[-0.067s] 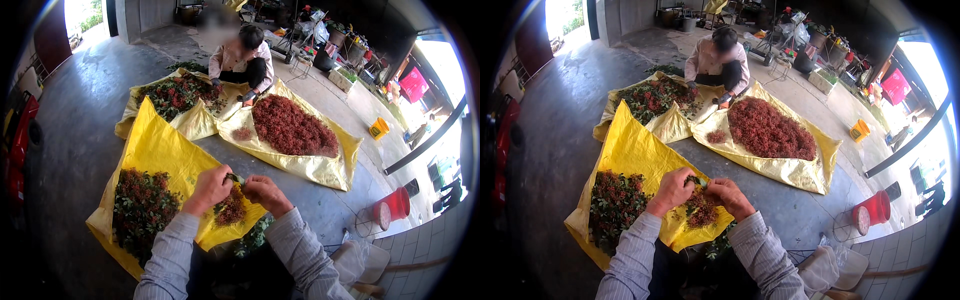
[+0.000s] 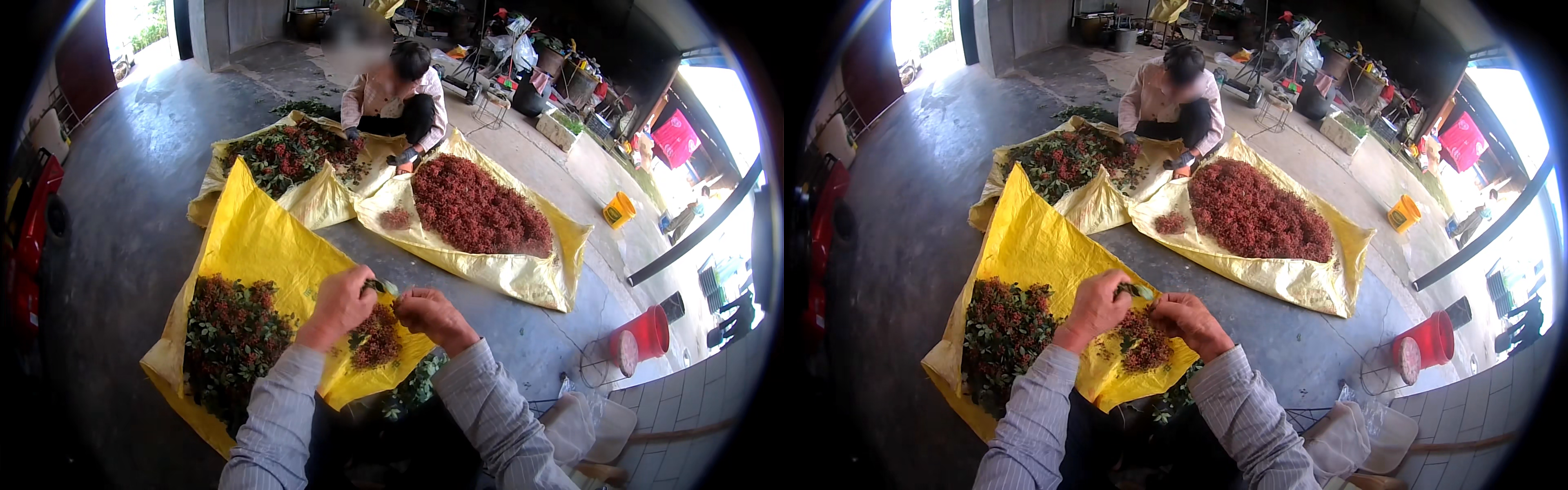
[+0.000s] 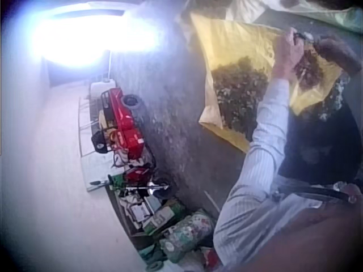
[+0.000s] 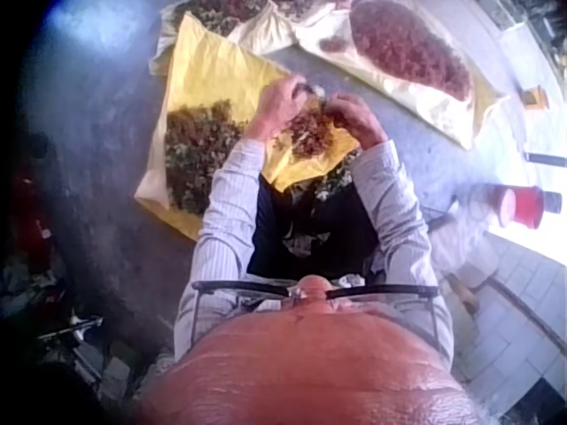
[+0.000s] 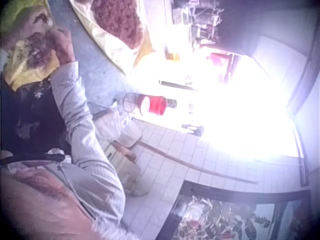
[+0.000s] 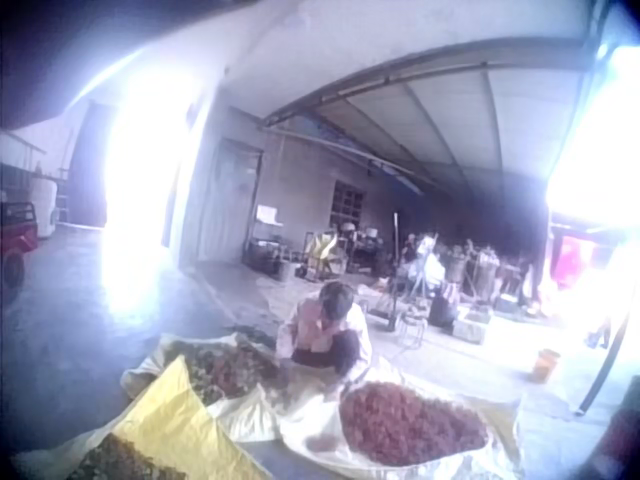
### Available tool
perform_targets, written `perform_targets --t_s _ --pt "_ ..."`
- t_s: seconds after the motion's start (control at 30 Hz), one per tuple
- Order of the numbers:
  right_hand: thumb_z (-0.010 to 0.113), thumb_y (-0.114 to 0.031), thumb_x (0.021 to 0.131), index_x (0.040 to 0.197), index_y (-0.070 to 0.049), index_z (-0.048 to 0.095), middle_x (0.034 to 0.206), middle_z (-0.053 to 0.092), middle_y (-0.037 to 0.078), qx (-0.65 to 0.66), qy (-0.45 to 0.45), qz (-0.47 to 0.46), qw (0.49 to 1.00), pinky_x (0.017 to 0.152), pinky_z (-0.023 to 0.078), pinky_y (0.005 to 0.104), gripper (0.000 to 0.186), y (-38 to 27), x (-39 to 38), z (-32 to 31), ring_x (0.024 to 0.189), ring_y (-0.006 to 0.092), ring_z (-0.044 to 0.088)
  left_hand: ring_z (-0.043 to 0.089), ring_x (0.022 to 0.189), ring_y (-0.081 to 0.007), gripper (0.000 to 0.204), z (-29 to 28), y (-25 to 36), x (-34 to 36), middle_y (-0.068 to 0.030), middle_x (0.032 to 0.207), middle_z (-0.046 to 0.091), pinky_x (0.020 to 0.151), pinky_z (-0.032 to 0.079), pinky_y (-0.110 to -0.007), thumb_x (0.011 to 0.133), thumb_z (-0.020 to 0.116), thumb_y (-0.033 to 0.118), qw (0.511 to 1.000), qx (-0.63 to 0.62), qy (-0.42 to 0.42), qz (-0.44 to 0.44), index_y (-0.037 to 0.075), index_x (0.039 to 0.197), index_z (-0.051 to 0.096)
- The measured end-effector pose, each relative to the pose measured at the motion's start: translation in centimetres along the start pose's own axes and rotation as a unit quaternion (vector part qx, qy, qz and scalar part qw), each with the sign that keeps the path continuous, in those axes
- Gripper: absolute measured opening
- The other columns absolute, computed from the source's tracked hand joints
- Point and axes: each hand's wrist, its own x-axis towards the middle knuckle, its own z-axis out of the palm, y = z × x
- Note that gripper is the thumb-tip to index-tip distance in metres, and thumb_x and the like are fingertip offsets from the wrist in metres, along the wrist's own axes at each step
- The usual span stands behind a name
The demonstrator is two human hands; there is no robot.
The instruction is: The person picks berries from stems by hand, dropping the fruit into a pile on a yellow cloth on the floor.
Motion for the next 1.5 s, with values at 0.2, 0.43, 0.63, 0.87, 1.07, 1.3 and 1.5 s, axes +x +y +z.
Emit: perform_targets --t_s 0.2,0.43,0.63,0.87,1.07,1.3,1.5 --pt "0.077 -0.026 0.094 0.117 -0.006 0.075 0.096 0.078 0.002 -0.143 0.058 -0.002 0.988 0.066 0.049 0.0246 0.03 0.0 -0.8 -0.6 0.083 0.0089 0.07 0.069 0.069 -0.0163 0.025 -2.9 -2.3 0.6 -0.01 0.083 0.075 0.065 0.054 -0.034 0.089 0.074 0.018 0.964 -0.188 0.0 -0.189 -0.003 0.102 0.075" --pt "0.078 -0.032 0.094 0.124 0.001 0.076 0.105 0.08 0.022 -0.426 0.244 -0.161 0.856 0.086 0.06 0.0393 0.044 3.0 0.2 -4.4 0.098 0.0318 0.079 0.07 0.074 -0.0174 0.027 -2.0 -2.6 -0.3 -0.0129 0.08 0.074 0.068 0.054 -0.036 0.086 0.075 0.018 0.959 -0.155 -0.137 -0.195 -0.005 0.101 0.075" --pt "0.075 -0.028 0.096 0.11 0.0 0.077 0.1 0.08 0.019 -0.351 0.297 -0.183 0.869 0.083 0.06 0.0395 0.032 1.3 -1.7 -3.7 0.091 0.0296 0.079 0.075 0.084 -0.0391 0.037 3.5 0.4 -1.7 -0.0224 0.087 0.074 0.077 0.057 -0.046 0.083 0.08 0.028 0.957 -0.072 -0.265 -0.092 0.002 0.11 0.077" --pt "0.073 -0.025 0.097 0.11 -0.002 0.077 0.099 0.08 0.019 -0.359 0.319 -0.196 0.855 0.081 0.059 0.0412 0.027 0.4 -4.6 -1.6 0.091 0.0317 0.078 0.077 0.095 -0.0311 0.046 7.5 -1.4 -2.7 -0.0141 0.109 0.079 0.085 0.06 -0.04 0.088 0.085 0.028 0.94 -0.109 -0.321 -0.025 0.005 0.127 0.073" --pt "0.074 -0.022 0.096 0.106 -0.004 0.075 0.098 0.078 0.016 -0.414 0.367 -0.211 0.806 0.08 0.059 0.0442 0.021 -0.4 -5.6 -1.5 0.09 0.0384 0.075 0.073 0.075 -0.0134 0.025 4.8 -10.1 0.0 -0.011 0.097 0.079 0.065 0.059 -0.028 0.1 0.07 0.017 0.863 -0.198 -0.347 -0.309 0.0 0.118 0.073" --pt "0.074 -0.022 0.096 0.106 -0.006 0.073 0.099 0.074 0.015 -0.497 0.372 -0.25 0.743 0.073 0.058 0.0472 0.02 -1.6 -4.9 0.0 0.087 0.0377 0.073 0.067 0.066 -0.0186 0.024 14.6 -23.4 -15.4 -0.0118 0.078 0.072 0.059 0.054 -0.038 0.096 0.074 0.024 0.805 -0.178 -0.111 -0.554 -0.001 0.098 0.076" --pt "0.072 -0.026 0.095 0.098 -0.007 0.069 0.089 0.068 0.011 -0.683 0.156 -0.129 0.702 0.065 0.057 0.0421 0.019 -0.5 -7.1 2.3 0.081 0.0288 0.072 0.07 0.07 -0.0276 0.04 22.0 -27.5 -17.3 -0.0163 0.073 0.073 0.069 0.053 -0.045 0.086 0.083 0.037 0.886 0.032 -0.15 -0.438 -0.002 0.088 0.077"
